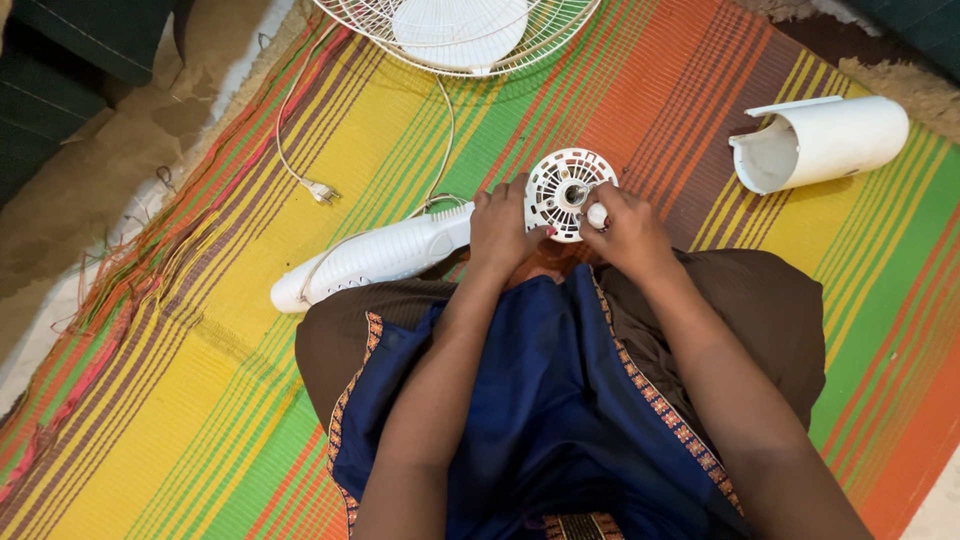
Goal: The person disassembles a small white fan by unscrewing the rear cover, removes the motor housing, and then reassembles it by placing the motor back into the housing and securing the cover.
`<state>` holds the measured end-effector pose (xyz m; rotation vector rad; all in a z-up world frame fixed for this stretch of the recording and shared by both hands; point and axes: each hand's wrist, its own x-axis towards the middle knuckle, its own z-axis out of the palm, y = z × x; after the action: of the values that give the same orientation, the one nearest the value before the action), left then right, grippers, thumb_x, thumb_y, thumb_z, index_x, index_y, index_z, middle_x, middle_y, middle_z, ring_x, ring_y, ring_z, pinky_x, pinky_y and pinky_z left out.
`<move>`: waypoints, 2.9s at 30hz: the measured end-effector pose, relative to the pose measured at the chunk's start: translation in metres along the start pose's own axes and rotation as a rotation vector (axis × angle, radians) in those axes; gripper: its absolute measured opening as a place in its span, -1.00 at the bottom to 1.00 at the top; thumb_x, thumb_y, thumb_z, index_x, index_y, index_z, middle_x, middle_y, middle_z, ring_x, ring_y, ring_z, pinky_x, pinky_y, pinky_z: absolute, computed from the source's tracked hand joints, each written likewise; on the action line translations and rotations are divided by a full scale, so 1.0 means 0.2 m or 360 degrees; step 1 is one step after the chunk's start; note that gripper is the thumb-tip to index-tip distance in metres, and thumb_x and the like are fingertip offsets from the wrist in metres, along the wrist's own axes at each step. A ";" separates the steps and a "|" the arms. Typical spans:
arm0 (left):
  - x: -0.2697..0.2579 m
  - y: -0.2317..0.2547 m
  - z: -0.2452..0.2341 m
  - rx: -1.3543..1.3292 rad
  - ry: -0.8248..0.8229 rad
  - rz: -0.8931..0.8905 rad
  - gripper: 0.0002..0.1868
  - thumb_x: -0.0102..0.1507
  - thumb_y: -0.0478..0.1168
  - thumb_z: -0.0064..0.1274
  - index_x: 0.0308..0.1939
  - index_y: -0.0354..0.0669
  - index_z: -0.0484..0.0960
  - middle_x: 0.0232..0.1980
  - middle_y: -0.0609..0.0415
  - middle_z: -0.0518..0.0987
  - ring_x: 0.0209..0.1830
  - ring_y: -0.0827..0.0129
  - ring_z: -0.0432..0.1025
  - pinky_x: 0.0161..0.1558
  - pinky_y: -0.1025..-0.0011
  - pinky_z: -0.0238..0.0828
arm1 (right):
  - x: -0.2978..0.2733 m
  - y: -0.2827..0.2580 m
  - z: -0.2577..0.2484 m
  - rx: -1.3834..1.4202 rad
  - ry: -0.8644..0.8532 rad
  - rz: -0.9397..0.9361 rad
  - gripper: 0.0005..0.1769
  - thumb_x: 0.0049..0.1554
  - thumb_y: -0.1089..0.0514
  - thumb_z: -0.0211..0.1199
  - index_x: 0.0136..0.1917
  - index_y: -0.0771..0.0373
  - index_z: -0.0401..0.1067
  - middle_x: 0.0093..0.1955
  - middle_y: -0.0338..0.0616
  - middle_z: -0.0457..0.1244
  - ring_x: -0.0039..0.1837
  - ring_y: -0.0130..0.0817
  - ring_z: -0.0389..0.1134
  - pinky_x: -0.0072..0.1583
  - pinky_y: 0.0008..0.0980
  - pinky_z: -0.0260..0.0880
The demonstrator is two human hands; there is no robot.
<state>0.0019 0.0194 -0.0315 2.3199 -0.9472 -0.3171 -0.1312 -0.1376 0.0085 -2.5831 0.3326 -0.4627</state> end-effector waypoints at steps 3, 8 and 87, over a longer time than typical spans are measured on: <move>0.00 0.00 0.00 0.0007 -0.0012 -0.0011 0.02 -0.09 0.00 0.50 0.37 -0.18 0.35 0.15 -0.14 0.55 0.12 -0.13 0.36 0.17 0.09 0.28 | 0.01 0.01 -0.01 0.0043 -0.0061 0.0097 -0.69 0.04 0.17 0.45 -0.02 0.27 0.39 -0.13 0.12 0.38 -0.04 0.10 0.45 -0.03 -0.02 0.46; 0.00 0.01 0.00 0.0019 -0.0012 -0.0031 0.04 -0.11 0.01 0.51 0.37 -0.16 0.34 0.16 -0.14 0.55 0.11 -0.14 0.35 0.15 0.09 0.28 | 0.01 0.02 -0.01 0.0165 -0.0059 0.0103 -0.70 0.04 0.20 0.45 -0.02 0.27 0.40 -0.14 0.11 0.39 -0.03 0.06 0.47 -0.01 -0.07 0.47; 0.03 0.04 -0.06 -0.0037 -0.0077 -0.0027 -0.02 -0.12 0.02 0.52 0.30 -0.21 0.43 0.09 -0.18 0.58 0.09 -0.16 0.37 0.18 0.05 0.26 | 0.27 0.78 0.24 -0.0539 -0.0654 0.0893 -0.73 0.12 0.02 0.37 0.10 0.04 0.53 0.14 0.02 0.40 0.25 0.03 0.40 0.26 0.03 0.35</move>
<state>0.0068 0.0163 -0.0163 2.3092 -0.9430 -0.3911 -0.0869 -0.2670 -0.0963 -2.6485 1.0120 0.3458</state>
